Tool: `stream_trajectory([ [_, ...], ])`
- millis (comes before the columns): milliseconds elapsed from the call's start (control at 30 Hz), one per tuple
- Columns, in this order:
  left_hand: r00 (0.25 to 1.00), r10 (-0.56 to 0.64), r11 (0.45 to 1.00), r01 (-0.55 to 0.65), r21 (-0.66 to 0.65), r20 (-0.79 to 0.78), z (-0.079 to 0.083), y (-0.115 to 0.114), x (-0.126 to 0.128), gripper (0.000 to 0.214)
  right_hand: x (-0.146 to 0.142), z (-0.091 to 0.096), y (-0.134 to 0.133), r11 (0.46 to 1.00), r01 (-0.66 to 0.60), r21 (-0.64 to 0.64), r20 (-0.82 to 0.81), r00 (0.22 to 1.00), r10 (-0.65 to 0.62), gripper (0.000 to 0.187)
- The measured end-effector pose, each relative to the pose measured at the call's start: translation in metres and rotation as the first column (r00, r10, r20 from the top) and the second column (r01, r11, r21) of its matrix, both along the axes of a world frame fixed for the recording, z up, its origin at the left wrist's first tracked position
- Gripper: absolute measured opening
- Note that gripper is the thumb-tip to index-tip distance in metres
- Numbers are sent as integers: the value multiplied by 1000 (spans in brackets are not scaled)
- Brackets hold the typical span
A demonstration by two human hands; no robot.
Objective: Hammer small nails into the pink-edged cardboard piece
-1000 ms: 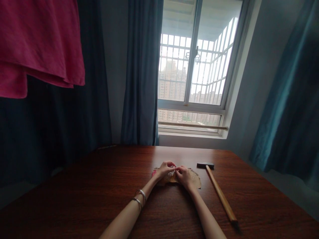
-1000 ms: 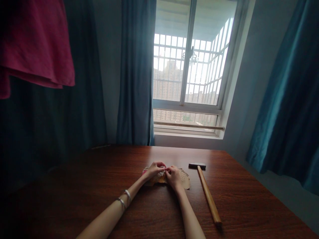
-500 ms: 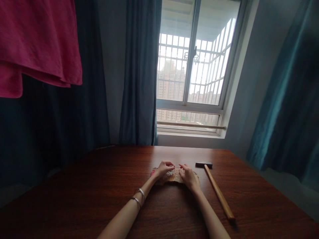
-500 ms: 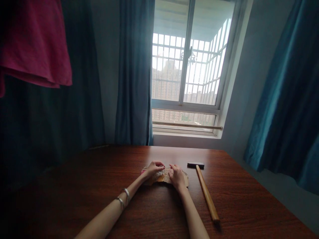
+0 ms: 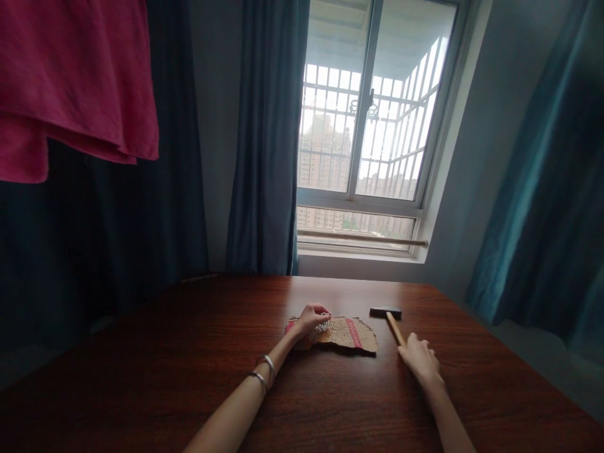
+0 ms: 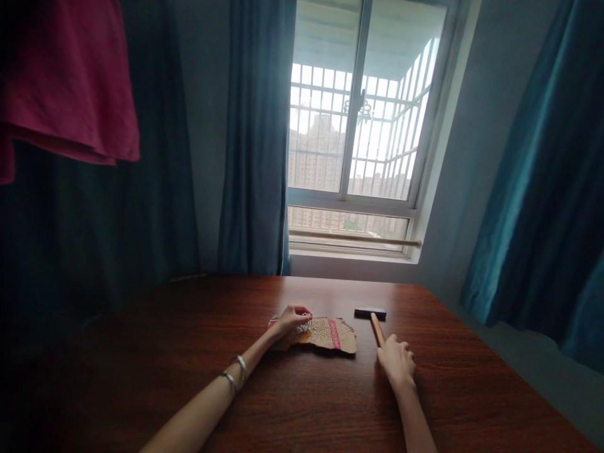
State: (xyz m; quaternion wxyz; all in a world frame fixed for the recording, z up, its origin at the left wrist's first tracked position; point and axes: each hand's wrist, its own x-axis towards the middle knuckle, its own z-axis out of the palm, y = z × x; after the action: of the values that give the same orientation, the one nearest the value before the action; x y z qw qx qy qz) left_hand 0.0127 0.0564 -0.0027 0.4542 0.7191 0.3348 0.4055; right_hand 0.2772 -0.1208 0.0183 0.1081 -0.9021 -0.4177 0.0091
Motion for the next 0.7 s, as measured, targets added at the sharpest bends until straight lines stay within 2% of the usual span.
stream_trajectory([
  [100, 1000, -14, 1000, 14, 9, -1, 0, 0, 0, 28, 2, -3, -4, 996, -75, -49, -73, 995, 72, 35],
  [167, 1000, -18, 1000, 18, 15, -12, 0, 0, -1, 27, 2, -5, -3, 993, -118, -30, -99, 988, 115, 33],
  [367, 999, 15, 1000, -15, 15, -39, 0, 1, 0, 26, 3, -10, 9, 963, -96, 253, -312, 934, 175, 20],
  [467, 999, 12, 1000, -11, 25, -41, -1, 1, 0, 26, -4, -6, 16, 945, -100, 312, -377, 900, 220, 25],
  [500, 999, 9, 1000, -8, 27, -38, -2, 1, 0, 26, -8, -2, 17, 932, -87, 352, -441, 863, 247, 26],
  [533, 999, 8, 1000, -7, 31, -37, -2, 1, 0, 26, -13, 2, 17, 914, -62, 400, -532, 796, 287, 26],
  [567, 999, 5, 999, -4, 37, -36, -3, 2, -1, 26, -18, 7, 16, 893, -26, 450, -637, 691, 341, 26],
  [667, 999, -8, 998, 10, 57, -38, -3, 2, -1, 26, -37, 26, 8, 851, 63, 521, -835, 246, 493, 30],
  [700, 999, -12, 998, 14, 58, -39, -3, 2, -1, 26, -44, 32, 4, 852, 54, 521, -848, 145, 510, 32],
])
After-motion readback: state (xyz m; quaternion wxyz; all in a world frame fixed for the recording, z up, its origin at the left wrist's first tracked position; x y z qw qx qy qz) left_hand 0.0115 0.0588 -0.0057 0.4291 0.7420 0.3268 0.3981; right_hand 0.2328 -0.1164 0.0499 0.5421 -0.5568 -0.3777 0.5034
